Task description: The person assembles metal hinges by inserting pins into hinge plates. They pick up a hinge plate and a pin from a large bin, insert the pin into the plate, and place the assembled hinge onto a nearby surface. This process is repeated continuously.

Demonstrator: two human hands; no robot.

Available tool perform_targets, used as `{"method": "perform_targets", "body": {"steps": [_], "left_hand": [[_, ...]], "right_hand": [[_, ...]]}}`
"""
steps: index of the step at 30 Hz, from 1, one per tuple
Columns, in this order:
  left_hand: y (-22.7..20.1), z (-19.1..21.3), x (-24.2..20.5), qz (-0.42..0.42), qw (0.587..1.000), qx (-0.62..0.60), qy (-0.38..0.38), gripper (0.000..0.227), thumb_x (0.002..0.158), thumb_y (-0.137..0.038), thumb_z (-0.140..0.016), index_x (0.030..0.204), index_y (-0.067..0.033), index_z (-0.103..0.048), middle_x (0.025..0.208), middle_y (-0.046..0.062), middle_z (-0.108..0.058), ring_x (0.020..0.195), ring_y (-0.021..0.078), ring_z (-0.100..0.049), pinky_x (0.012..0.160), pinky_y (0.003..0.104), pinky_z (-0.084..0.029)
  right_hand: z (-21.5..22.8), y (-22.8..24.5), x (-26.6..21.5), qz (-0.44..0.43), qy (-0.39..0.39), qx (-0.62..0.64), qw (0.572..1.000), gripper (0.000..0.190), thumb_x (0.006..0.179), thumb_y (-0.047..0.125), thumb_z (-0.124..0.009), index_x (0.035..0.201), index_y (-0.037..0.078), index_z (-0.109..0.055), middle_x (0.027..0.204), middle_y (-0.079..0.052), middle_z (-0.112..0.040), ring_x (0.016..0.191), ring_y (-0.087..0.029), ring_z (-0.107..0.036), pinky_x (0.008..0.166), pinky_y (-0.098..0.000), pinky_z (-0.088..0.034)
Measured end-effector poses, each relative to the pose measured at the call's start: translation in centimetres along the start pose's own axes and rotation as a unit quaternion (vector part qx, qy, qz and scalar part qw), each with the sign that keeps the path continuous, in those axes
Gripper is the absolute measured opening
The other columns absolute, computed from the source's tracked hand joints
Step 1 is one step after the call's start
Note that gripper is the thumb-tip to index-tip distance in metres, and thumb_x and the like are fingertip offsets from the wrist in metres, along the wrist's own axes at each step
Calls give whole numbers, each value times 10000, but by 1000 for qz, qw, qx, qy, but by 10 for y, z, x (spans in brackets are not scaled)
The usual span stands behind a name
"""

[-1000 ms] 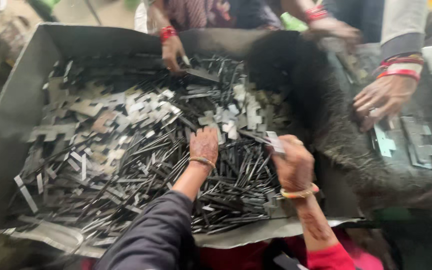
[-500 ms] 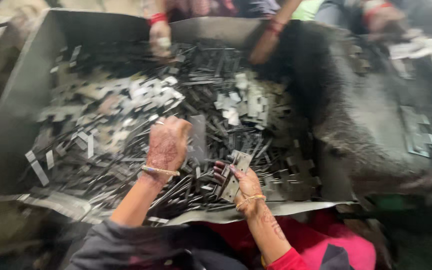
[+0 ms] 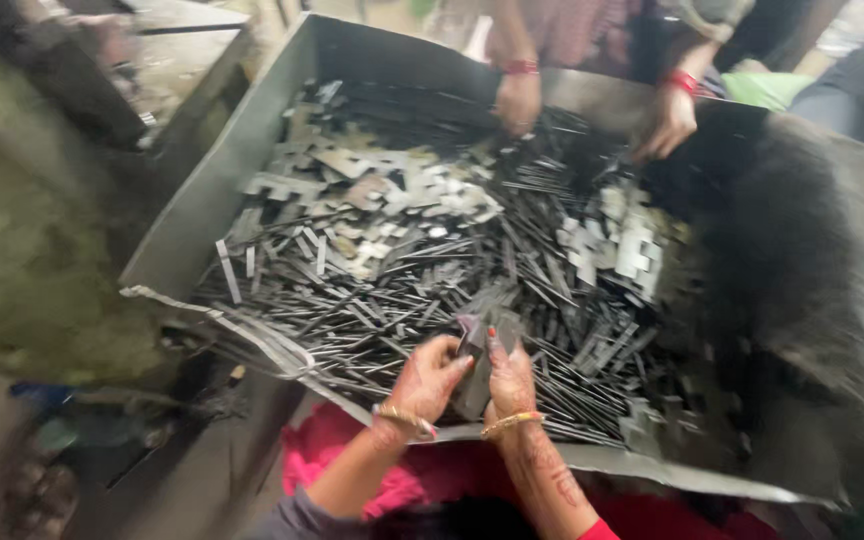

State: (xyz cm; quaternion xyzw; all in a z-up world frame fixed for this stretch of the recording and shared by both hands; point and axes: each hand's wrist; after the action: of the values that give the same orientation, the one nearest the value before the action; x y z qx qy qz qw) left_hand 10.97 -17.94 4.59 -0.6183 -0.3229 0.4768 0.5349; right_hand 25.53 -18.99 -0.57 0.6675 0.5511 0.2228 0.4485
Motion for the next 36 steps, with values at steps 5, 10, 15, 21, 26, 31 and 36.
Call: {"method": "perform_targets", "body": {"steps": [5, 10, 15, 21, 26, 31, 36], "left_hand": [[-13, 75, 44, -172, 895, 388, 135, 307, 873, -242, -677, 1138, -107, -754, 1009, 112, -776, 947, 279, -712, 855, 402, -534], [-1, 88, 138, -215, 879, 348, 247, 295, 888, -331, -644, 1042, -129, -794, 1061, 95, -778, 989, 274, -732, 880, 375, -554], [40, 120, 211, -105, 709, 660, -226, 159, 853, -131, -645, 896, -88, -792, 976, 187, -742, 884, 347, -742, 712, 470, -597], [61, 120, 217, -55, 687, 707, -160, 184, 960, -130, -639, 995, -63, -806, 1133, 201, -728, 1036, 371, -736, 826, 485, -611], [57, 119, 212, -83, 688, 706, -147, 183, 893, -108, -656, 991, -55, -802, 1134, 227, -716, 1045, 406, -723, 850, 480, -607], [34, 112, 211, -55, 702, 692, -157, 164, 883, -123, -669, 939, -56, -807, 1007, 221, -747, 979, 391, -747, 825, 466, -612], [-19, 71, 169, -150, 707, 667, -178, 181, 843, -219, -680, 835, -72, -786, 897, 176, -754, 880, 338, -742, 782, 444, -587]], "right_hand": [[-19, 46, 25, 87, 214, -466, 854, 545, 799, 241, -808, 1283, 49, -645, 1087, -88, -726, 963, -198, -676, 857, -365, -543], [12, 78, 29, -77, 226, -525, 817, 445, 773, 169, -820, 1174, -8, -743, 897, -83, -797, 823, -146, -686, 760, -306, -569], [87, 92, 22, -38, 83, -335, 938, 378, 770, 83, -787, 1134, -10, -750, 935, -42, -790, 833, -102, -693, 754, -261, -566], [222, 192, 10, 176, -237, -291, 910, 249, 829, 50, -784, 1062, -32, -743, 860, -71, -739, 702, -144, -644, 615, -281, -522], [300, 319, 26, 268, -442, -493, 699, 311, 819, 166, -843, 1083, 26, -758, 946, -116, -748, 809, -216, -715, 709, -383, -578], [321, 343, 41, 156, -504, -762, 374, 482, 681, 385, -944, 1022, 77, -797, 1096, -272, -658, 1089, -463, -579, 891, -628, -453], [203, 256, -3, 392, -239, -736, 498, 473, 838, 177, -829, 1274, 60, -688, 1201, -146, -657, 1161, -364, -593, 1040, -511, -448]]}}
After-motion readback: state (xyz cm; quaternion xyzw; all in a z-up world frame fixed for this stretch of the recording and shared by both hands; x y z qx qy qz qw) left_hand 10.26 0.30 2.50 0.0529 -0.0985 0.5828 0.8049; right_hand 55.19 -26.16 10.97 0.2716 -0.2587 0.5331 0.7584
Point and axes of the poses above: each hand's wrist, its own x-axis towards the middle knuckle, its own z-axis out of the back of the hand, y = z × x
